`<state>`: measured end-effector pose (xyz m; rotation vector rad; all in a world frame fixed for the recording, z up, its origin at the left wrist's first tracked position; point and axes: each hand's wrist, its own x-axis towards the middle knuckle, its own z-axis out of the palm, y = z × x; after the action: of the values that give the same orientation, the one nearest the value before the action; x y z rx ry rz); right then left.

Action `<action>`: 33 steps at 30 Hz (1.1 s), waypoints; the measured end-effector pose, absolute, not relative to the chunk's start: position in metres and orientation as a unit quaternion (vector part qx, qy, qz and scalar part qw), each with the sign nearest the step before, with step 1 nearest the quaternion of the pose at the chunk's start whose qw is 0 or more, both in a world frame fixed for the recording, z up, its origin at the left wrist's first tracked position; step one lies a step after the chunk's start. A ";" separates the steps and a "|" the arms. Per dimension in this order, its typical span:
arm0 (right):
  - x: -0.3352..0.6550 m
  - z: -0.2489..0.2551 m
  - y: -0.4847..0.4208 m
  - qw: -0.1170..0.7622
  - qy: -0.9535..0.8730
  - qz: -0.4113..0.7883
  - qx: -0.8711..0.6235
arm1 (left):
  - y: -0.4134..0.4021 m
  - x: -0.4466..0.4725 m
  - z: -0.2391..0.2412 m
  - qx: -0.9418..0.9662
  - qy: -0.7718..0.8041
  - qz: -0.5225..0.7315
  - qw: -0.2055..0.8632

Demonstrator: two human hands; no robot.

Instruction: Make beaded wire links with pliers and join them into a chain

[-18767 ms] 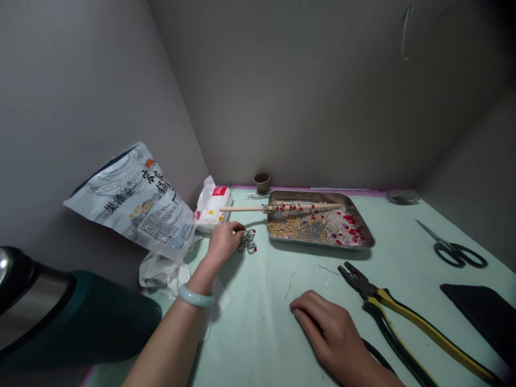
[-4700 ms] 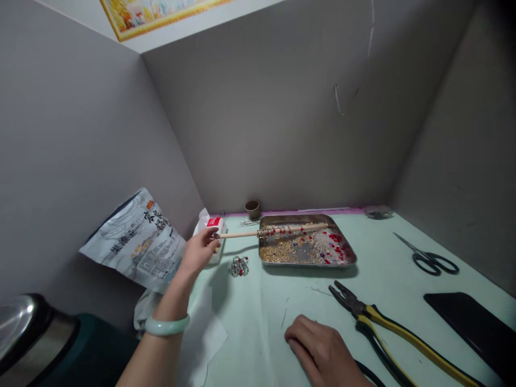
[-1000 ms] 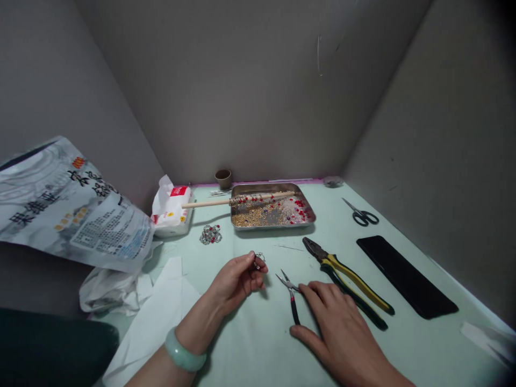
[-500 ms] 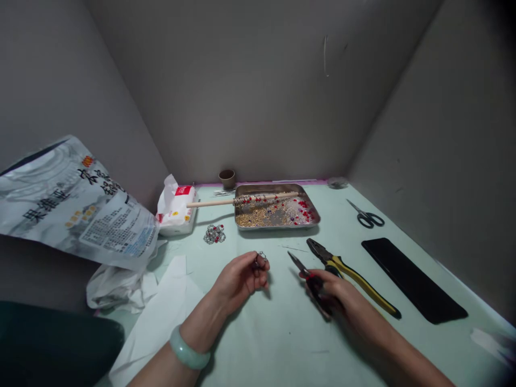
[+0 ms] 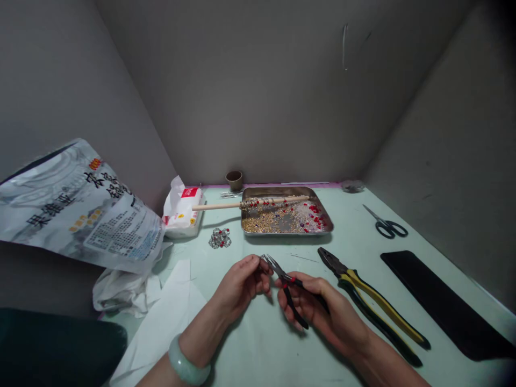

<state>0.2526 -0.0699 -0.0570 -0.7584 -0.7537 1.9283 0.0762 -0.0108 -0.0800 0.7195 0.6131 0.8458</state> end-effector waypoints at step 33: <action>0.243 -0.071 -0.076 0.432 -0.237 0.785 -0.375 | -0.016 0.081 -0.079 0.512 0.389 0.362 0.675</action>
<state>0.2431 -0.0760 -0.0715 -0.9340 -0.5902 1.9581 0.0813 -0.0157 -0.0787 1.1506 0.8762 0.8150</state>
